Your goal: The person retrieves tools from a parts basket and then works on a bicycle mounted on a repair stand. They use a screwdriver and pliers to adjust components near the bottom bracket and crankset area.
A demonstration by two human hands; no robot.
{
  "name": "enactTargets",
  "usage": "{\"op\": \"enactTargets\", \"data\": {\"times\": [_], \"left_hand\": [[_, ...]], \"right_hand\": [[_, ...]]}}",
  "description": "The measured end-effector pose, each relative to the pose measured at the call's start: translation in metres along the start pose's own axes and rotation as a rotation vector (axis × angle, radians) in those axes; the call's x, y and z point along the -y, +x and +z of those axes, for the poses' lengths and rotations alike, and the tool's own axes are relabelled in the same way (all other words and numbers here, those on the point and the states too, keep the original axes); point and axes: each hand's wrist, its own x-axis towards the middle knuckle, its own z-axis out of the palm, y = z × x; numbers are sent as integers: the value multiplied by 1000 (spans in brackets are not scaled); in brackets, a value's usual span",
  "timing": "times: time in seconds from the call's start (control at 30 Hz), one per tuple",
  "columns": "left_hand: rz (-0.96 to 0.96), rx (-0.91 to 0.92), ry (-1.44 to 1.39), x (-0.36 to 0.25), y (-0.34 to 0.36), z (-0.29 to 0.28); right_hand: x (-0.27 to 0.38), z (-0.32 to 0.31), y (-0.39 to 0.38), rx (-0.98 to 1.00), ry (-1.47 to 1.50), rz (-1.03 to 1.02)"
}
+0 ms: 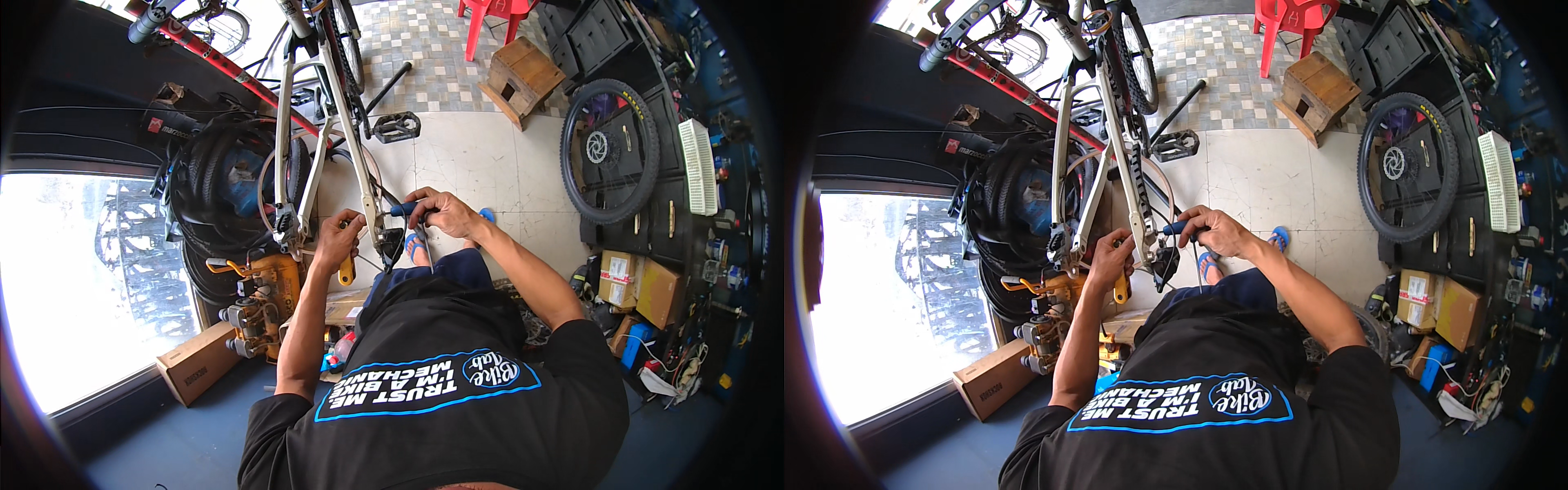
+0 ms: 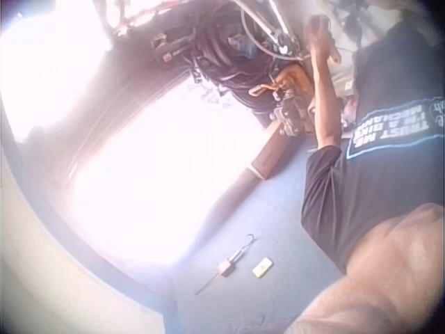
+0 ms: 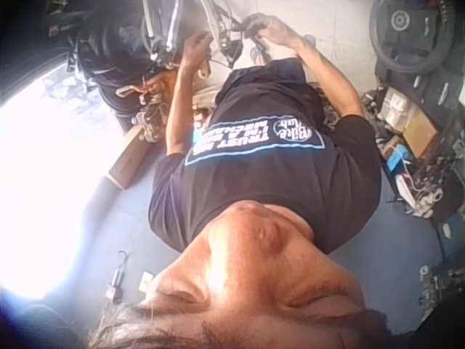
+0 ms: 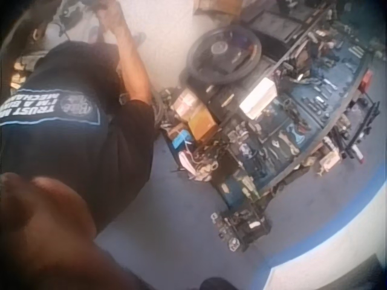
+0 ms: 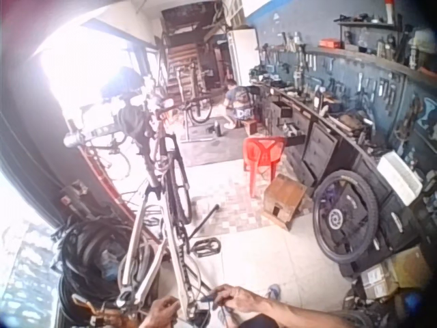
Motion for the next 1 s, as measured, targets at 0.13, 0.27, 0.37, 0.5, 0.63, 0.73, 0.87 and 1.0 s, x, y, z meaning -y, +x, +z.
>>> {"op": "enactTargets", "data": {"times": [0.13,0.27,0.37,0.5,0.63,0.73,0.87,1.0], "left_hand": [[15,-12,5,-1,-2,1],[21,-21,16,1,0,1],[15,-25,18,2,0,1],[17,-29,10,0,-1,2],[25,-21,53,-3,-2,4],[20,-21,37,-3,-2,4],[12,-12,38,-7,-2,4],[24,-17,26,-2,-1,1]], "right_hand": [[21,-8,3,98,191,237],[41,-2,15,97,-531,153],[59,15,24,-11,-1169,-46],[47,34,25,-210,-1494,-304],[47,19,22,-171,-1413,129],[48,4,21,-299,-846,264],[-3,-17,27,-149,-889,-280],[32,8,32,-131,-723,43]]}}
